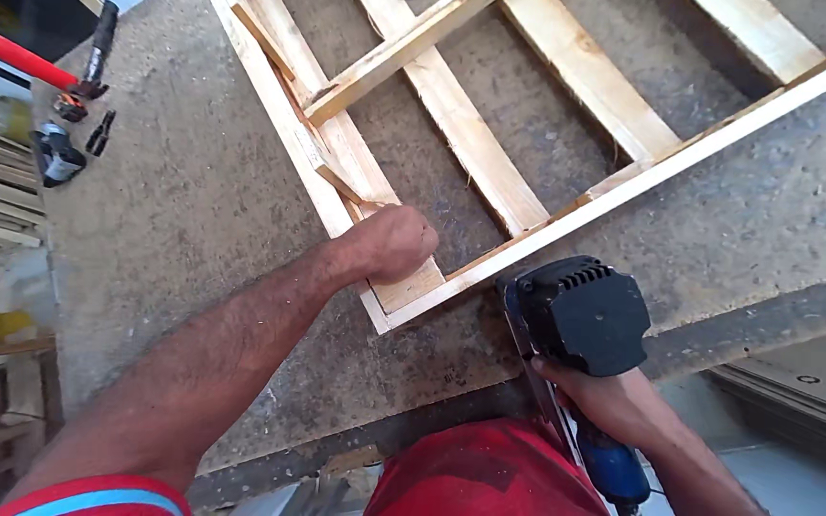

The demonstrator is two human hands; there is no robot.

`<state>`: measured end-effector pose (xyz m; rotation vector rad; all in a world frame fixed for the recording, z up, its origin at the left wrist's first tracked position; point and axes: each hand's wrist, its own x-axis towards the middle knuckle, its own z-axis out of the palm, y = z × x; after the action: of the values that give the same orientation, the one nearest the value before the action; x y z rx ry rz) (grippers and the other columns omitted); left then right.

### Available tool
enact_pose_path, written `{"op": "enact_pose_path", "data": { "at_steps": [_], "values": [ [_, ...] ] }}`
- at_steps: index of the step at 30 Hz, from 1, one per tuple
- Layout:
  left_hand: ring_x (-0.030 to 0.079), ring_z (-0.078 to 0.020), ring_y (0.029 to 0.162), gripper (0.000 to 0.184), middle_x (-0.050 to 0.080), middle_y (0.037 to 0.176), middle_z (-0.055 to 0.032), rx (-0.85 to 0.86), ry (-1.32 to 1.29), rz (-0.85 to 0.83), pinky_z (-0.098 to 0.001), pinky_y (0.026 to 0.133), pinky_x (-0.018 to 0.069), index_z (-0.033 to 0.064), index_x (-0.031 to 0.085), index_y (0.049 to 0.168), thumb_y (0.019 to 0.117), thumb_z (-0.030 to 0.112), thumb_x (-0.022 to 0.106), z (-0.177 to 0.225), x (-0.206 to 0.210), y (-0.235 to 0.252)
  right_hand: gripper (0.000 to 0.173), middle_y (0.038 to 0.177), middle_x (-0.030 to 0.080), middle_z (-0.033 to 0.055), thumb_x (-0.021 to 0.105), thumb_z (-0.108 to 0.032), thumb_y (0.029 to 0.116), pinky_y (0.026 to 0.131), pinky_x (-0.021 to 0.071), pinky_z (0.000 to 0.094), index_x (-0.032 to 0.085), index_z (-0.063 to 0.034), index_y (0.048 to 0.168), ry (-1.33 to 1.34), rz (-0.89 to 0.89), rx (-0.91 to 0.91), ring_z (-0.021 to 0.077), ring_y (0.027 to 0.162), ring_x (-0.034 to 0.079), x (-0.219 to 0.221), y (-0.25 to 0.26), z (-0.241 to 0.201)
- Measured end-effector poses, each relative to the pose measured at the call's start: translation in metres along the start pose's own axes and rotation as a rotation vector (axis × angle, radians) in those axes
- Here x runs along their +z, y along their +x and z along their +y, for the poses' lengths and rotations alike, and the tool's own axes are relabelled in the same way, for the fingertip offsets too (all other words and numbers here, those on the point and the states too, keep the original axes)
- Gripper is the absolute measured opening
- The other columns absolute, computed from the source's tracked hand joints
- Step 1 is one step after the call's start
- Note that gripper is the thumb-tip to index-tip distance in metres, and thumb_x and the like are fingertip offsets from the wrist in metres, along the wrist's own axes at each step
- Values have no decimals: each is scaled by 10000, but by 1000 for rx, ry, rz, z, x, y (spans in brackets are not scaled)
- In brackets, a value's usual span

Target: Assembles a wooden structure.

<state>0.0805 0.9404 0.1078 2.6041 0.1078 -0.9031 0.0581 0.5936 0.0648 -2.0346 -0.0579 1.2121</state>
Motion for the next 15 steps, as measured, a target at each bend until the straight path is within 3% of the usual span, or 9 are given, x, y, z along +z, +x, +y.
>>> {"op": "enact_pose_path", "data": {
  "at_steps": [10,15],
  "values": [
    [552,-197,583,436,525,621,-36,-24,-21,63,-427,528,431,136,566,685,1048,298,387,5,-7,-6,187,709,707,69,750,-352,923,537,597,358,735,-182,998,26,-4,-46,204,552,673,0,0,1],
    [577,-205,614,420,552,649,-43,-55,-26,95,-439,542,453,134,581,702,1045,292,396,8,-1,-11,178,705,707,71,751,-327,929,529,595,349,737,-180,1028,29,-7,-48,202,539,667,0,1,0]
  ]
}}
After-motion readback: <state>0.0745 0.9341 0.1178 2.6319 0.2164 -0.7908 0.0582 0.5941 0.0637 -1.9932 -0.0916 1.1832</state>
